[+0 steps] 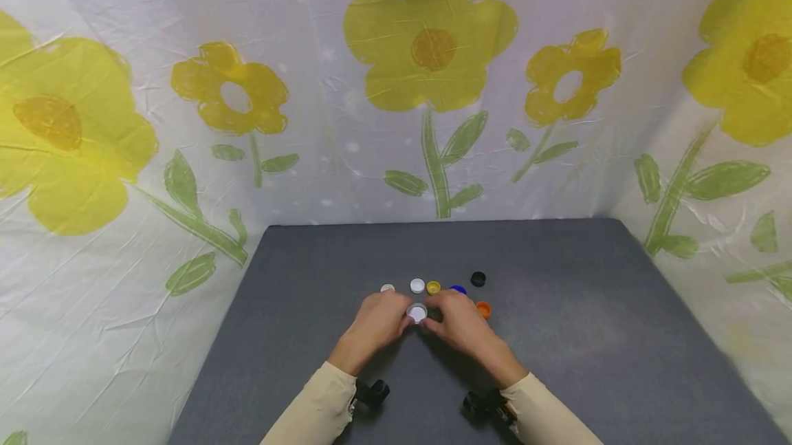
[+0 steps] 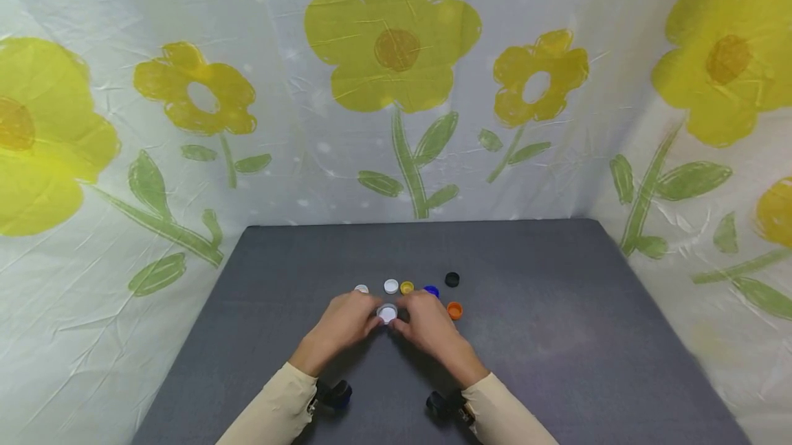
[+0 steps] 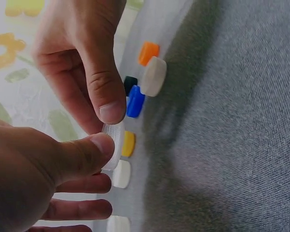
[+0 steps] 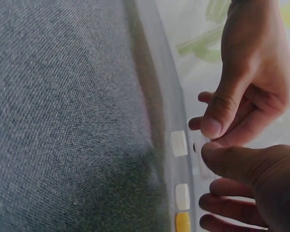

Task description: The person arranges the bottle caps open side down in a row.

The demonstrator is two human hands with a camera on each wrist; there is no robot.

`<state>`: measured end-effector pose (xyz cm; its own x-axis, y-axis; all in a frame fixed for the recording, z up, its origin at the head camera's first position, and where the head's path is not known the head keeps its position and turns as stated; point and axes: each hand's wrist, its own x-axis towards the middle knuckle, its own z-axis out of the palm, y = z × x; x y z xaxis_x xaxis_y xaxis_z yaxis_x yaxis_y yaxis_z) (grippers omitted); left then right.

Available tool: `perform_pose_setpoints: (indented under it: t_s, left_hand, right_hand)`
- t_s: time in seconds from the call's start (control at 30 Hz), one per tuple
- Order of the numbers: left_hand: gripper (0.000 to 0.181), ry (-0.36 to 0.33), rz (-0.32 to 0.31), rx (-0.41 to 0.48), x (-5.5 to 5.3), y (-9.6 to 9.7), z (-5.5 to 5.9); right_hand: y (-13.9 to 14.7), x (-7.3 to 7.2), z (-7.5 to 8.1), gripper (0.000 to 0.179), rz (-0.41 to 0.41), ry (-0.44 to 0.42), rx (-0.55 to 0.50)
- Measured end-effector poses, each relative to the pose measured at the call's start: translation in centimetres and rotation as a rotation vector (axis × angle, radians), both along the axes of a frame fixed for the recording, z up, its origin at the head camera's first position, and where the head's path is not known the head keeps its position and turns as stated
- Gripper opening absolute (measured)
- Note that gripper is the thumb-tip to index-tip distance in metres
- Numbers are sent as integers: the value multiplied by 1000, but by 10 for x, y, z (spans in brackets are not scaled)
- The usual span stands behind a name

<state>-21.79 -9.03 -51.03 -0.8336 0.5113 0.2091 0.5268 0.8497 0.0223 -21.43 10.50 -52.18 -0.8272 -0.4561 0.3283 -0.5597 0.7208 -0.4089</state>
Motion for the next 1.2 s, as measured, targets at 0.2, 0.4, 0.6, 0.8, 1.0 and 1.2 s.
perform_pose_setpoints:
  t_s: [0.2, 0.4, 0.6, 0.8, 1.0, 1.2]
  left_hand:
    - [15, 4, -27, 24, 9, -3, 11]
    - [16, 33, -68, 54, 18, -5, 18]
    - [21, 87, -109, 115, 28, -12, 16]
    - [31, 143, -156, 126, 33, -14, 13]
    - [29, 237, -221, 199, 36, -14, 10]
    - [24, 328, -275, 270, 34, -13, 6]
  right_hand:
    - [2, 6, 5, 27, 57, 18, -31]
    - [6, 12, 7, 29, 98, 62, -72]
    - [10, 17, 8, 28, 90, 70, -87]
    - [16, 19, 9, 30, 54, 23, -92]
    - [19, 20, 12, 29, 63, -134, -170]
    - [22, 21, 15, 28, 102, -254, -214]
